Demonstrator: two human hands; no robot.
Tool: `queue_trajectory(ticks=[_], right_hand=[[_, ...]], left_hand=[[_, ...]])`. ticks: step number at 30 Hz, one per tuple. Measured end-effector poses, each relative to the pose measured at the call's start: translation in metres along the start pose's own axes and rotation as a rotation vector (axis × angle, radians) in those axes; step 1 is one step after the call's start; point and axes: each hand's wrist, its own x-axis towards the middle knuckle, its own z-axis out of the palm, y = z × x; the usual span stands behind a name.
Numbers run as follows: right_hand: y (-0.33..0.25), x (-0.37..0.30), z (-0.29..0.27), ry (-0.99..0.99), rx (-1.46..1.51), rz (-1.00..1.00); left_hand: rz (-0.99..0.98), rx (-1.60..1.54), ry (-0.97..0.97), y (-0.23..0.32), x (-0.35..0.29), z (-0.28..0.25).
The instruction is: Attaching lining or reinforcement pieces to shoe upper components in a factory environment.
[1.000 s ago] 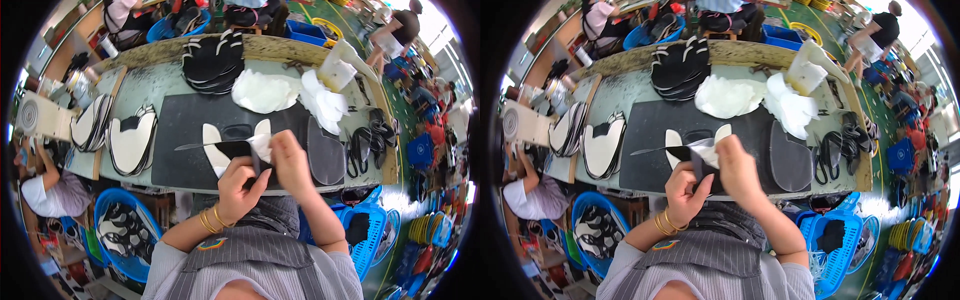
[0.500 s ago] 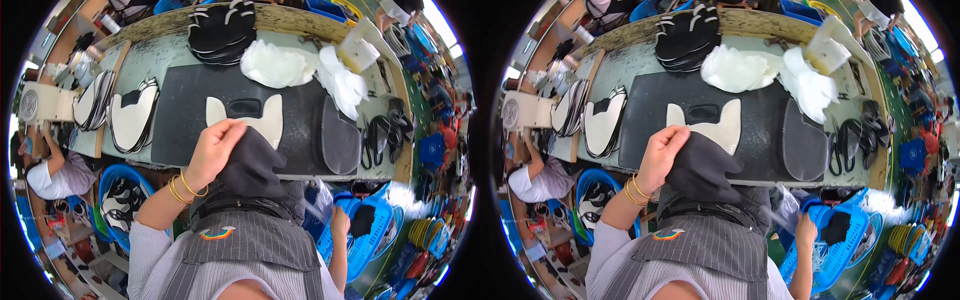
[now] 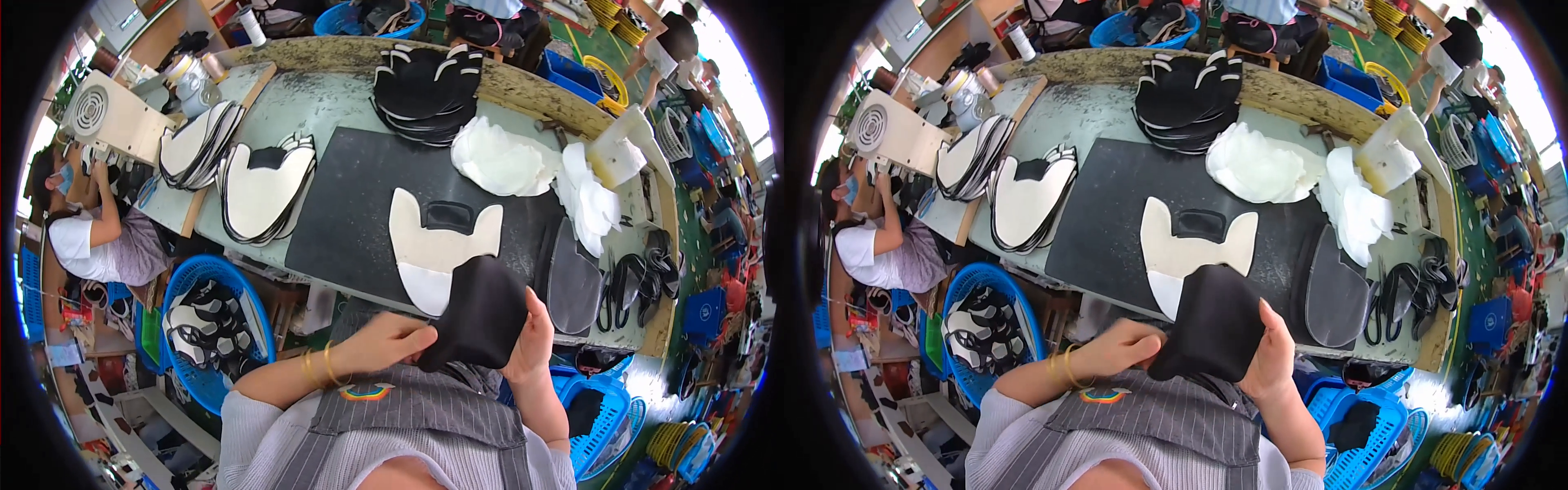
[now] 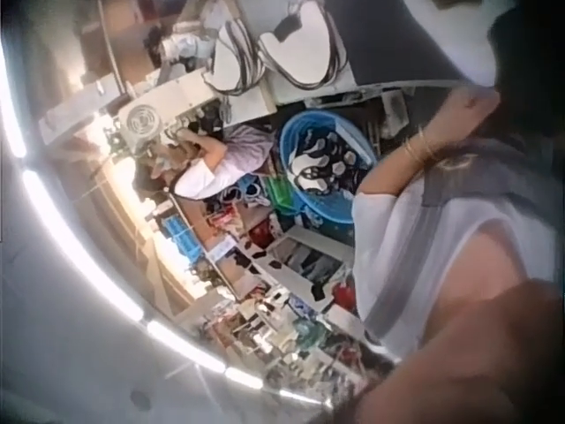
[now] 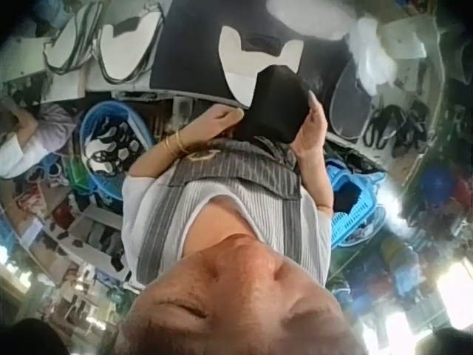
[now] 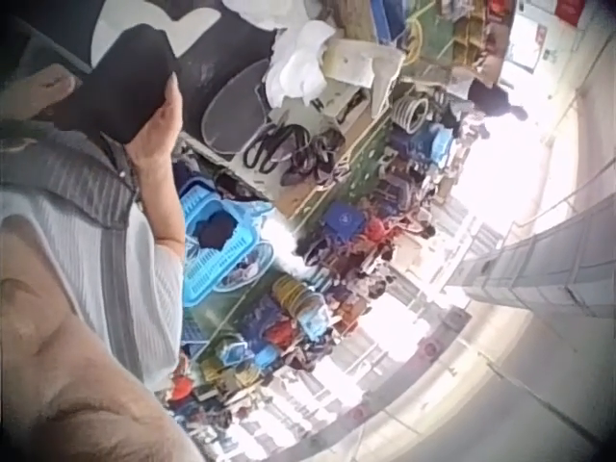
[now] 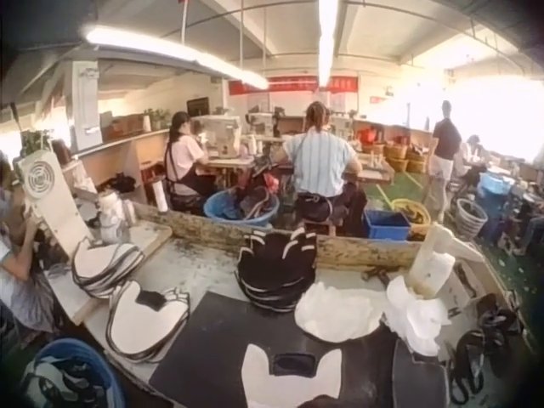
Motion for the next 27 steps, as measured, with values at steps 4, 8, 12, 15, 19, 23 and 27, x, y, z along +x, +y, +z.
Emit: queue_trajectory(ticks=[4, 8, 12, 15, 19, 23, 27], right_hand=[[0.004, 0.006, -0.011, 0.054, 0.064, 0.037], [-0.001, 0.013, -0.035, 0.317, -0.312, -0.122], [-0.003, 0.051, -0.054, 0.425, -0.956, -0.370], [-0.008, 0.077, -0.083, 0.500, -1.395, -0.460], [-0.012, 0.084, -0.094, 0.557, -1.723, -0.506], [-0.010, 0.085, -0.087, 0.567, -1.598, -0.466], [-0.007, 0.090, -0.091, 0.552, -1.486, -0.604]], left_hand=[[-0.115, -1.051, -0.095, -0.006, 0.019, 0.016], [0.087, -0.990, 0.354, -0.008, 0.038, -0.010], [0.298, -0.525, 0.635, -0.025, 0.067, -0.041], [0.378, -0.205, 0.755, -0.041, 0.085, -0.065], [0.382, 0.227, 0.923, -0.044, 0.095, -0.071], [0.349, 0.270, 0.955, -0.043, 0.098, -0.073], [0.332, 0.210, 0.949, -0.037, 0.101, -0.074]])
